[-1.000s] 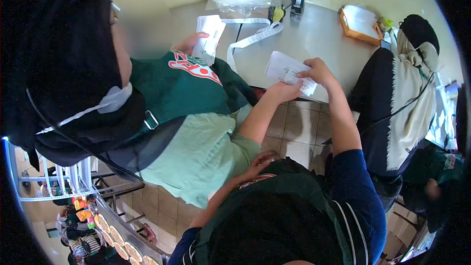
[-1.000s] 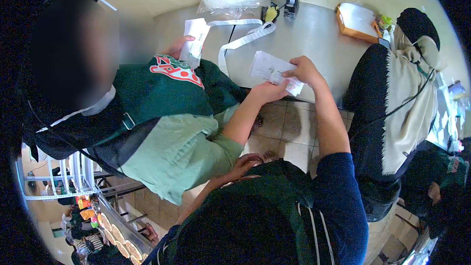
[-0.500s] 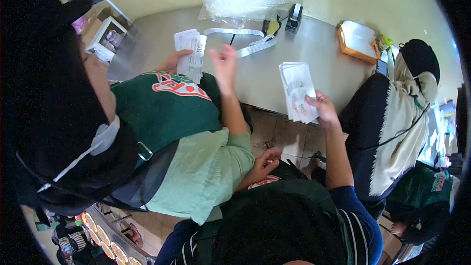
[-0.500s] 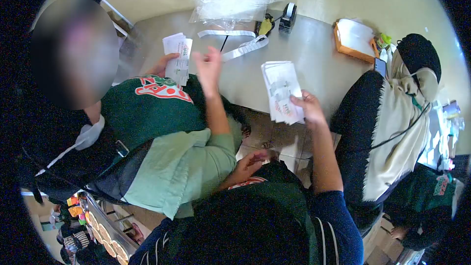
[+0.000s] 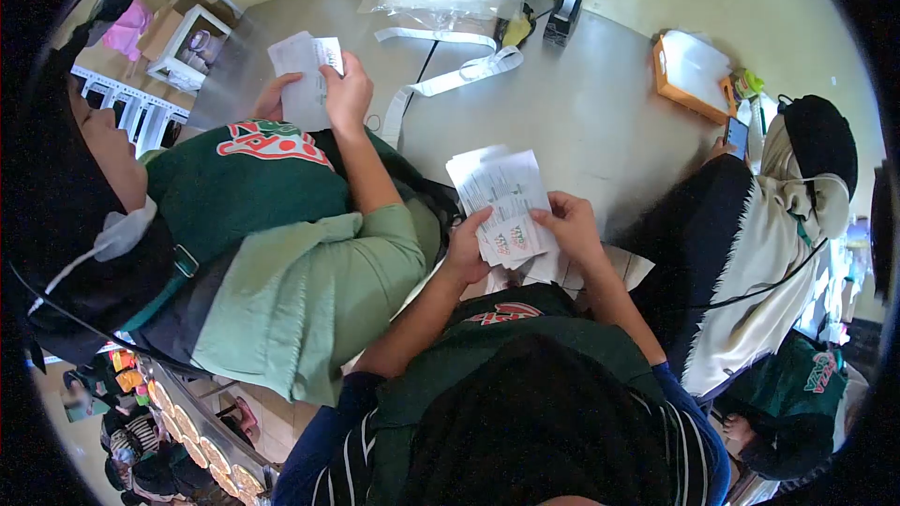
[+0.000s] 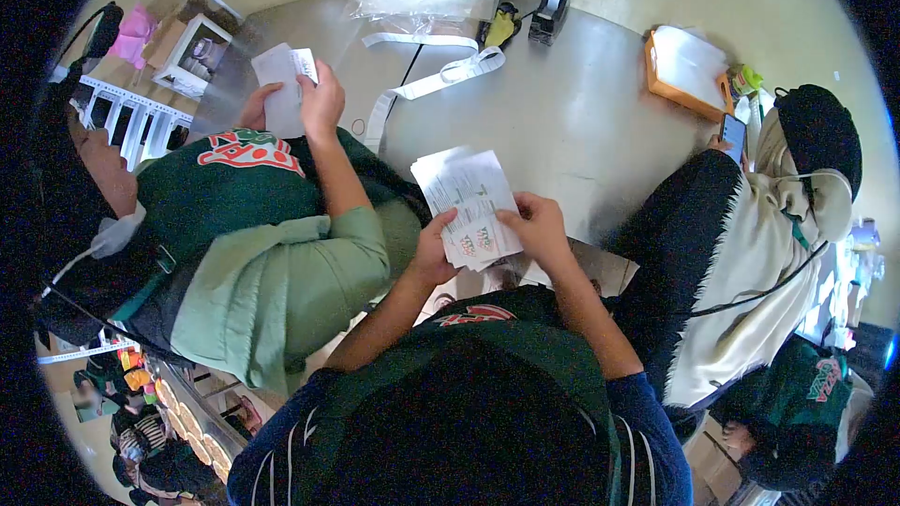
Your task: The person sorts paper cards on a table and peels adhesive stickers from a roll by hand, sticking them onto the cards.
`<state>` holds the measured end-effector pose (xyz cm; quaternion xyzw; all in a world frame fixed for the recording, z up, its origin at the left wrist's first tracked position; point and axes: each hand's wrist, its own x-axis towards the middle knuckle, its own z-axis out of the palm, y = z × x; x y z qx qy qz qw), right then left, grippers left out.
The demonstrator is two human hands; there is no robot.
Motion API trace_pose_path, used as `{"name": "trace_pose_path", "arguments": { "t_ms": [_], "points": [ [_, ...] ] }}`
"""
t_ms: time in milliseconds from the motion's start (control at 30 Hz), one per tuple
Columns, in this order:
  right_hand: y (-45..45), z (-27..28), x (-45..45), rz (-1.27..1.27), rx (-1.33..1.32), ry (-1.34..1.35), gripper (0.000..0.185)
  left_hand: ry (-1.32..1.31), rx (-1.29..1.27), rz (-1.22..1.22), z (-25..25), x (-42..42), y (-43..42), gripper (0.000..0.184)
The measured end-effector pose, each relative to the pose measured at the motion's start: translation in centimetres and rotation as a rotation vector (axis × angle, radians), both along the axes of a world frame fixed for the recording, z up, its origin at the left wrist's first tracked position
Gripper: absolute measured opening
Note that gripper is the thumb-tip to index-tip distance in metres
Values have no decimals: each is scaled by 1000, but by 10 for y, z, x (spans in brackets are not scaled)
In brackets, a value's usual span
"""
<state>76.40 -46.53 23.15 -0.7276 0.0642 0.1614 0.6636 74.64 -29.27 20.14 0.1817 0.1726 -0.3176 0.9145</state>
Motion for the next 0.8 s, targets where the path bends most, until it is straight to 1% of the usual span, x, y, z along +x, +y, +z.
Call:
{"name": "trace_pose_path", "arguments": {
  "t_ms": [67, 100, 133, 200, 267, 300, 333, 400, 433, 467, 533, 600, 667, 700, 733, 800],
  "points": [
    [-10, -7, 6, -26, 17, 7, 23, -78, 89, 60, -3, 6, 0, 44],
    [-14, -9, 9, -49, 37, 8, 24, -56, 182, 91, -1, 8, 2, 41],
    [-18, -10, 10, -50, 36, 11, 24, -53, 181, 89, -2, 10, 4, 41],
    [-21, -3, 12, -89, 177, 8, 26, -125, 360, 152, 0, 15, 7, 38],
    [-16, 4, 14, -70, 214, 42, 26, -117, 334, 177, -2, 18, 9, 34],
    [-13, 6, 15, -52, 253, 78, 27, -111, 431, 179, -6, 18, 9, 33],
    [-9, 2, 17, -49, 253, 75, 27, -108, 531, 184, -10, 20, 7, 31],
    [3, -10, 20, -19, 204, 58, 31, -124, 550, 207, -12, 22, 6, 30],
    [9, -14, 21, -44, 240, 29, 27, -143, 571, 231, -13, 22, 5, 28],
    [12, -15, 22, -41, 239, 32, 27, -139, 571, 234, -15, 24, 5, 28],
    [17, -15, 26, -231, 245, -113, 18, -134, 637, 276, -20, 27, 6, 29],
    [14, -15, 33, -252, 198, -158, 12, -119, 673, 304, -17, 30, 8, 30],
    [12, -7, 39, -108, -574, -748, 12, -100, 706, 328, -12, 32, 10, 32],
    [14, -4, 42, -18, -629, -743, 13, -116, 771, 338, -10, 33, 11, 32],
    [20, -4, 43, -12, -627, -743, 13, -132, 836, 347, -9, 34, 11, 32],
    [33, -9, 44, 102, -592, -724, 23, -175, 863, 348, -16, 34, 8, 32]
  ]
}}
